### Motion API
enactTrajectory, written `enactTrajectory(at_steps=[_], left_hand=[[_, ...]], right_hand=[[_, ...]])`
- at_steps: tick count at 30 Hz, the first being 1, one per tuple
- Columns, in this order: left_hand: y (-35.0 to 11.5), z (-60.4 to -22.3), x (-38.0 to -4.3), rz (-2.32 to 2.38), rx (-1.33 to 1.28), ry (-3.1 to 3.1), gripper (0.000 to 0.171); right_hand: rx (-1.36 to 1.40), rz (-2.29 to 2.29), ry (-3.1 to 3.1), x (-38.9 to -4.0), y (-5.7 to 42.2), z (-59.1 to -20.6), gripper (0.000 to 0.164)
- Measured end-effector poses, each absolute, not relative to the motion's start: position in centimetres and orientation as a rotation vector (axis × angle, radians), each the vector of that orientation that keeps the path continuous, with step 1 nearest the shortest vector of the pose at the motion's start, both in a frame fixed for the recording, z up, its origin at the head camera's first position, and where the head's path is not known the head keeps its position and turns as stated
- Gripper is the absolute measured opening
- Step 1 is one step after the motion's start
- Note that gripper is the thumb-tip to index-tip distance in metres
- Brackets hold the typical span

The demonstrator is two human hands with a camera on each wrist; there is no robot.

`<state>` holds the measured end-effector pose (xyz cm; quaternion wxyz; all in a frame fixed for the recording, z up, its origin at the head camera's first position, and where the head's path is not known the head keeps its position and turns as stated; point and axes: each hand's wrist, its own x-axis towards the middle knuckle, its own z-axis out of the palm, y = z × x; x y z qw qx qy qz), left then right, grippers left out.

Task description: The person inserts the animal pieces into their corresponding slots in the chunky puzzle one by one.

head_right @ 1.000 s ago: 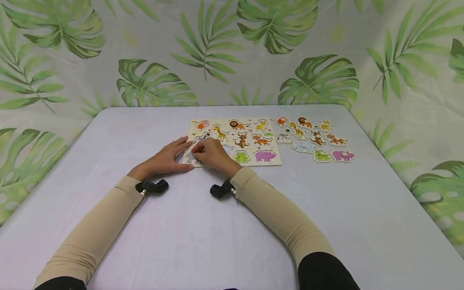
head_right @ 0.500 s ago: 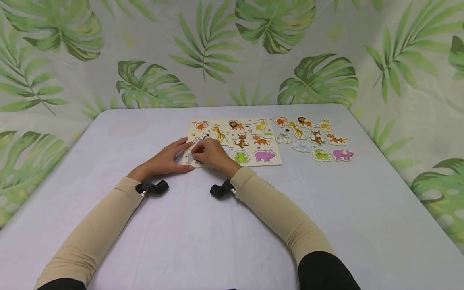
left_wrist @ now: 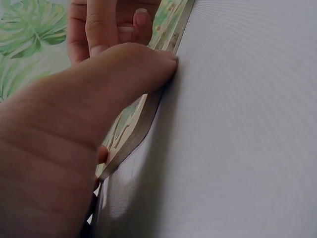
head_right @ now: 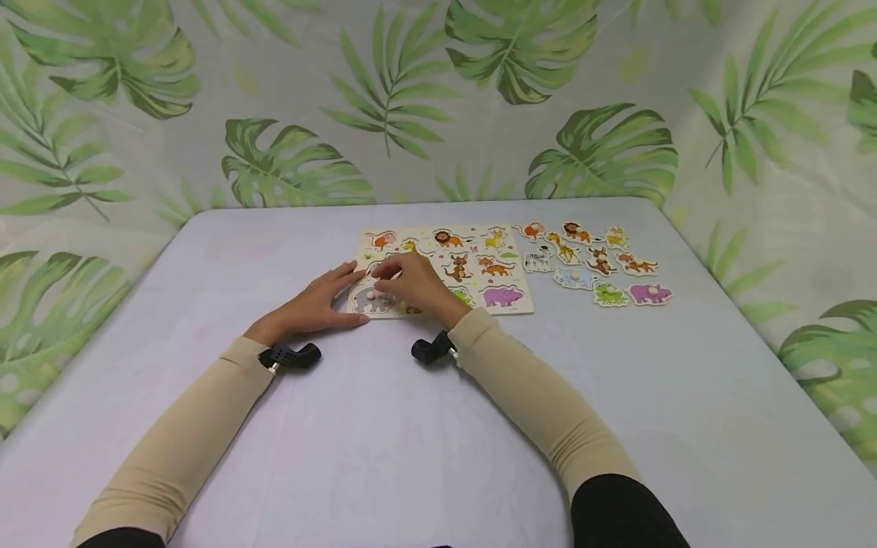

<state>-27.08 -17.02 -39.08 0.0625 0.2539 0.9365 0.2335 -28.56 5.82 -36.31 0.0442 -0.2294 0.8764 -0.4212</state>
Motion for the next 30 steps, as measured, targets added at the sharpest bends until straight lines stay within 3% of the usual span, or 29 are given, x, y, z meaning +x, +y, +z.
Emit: enactTrajectory(at_steps=[30], left_hand=[[-17.0,-39.0,-27.0,0.716,0.727,2.811,0.093]], right_hand=[[-0.631,-1.336,2.731,-31.2,11.2,-34.8,0.026]])
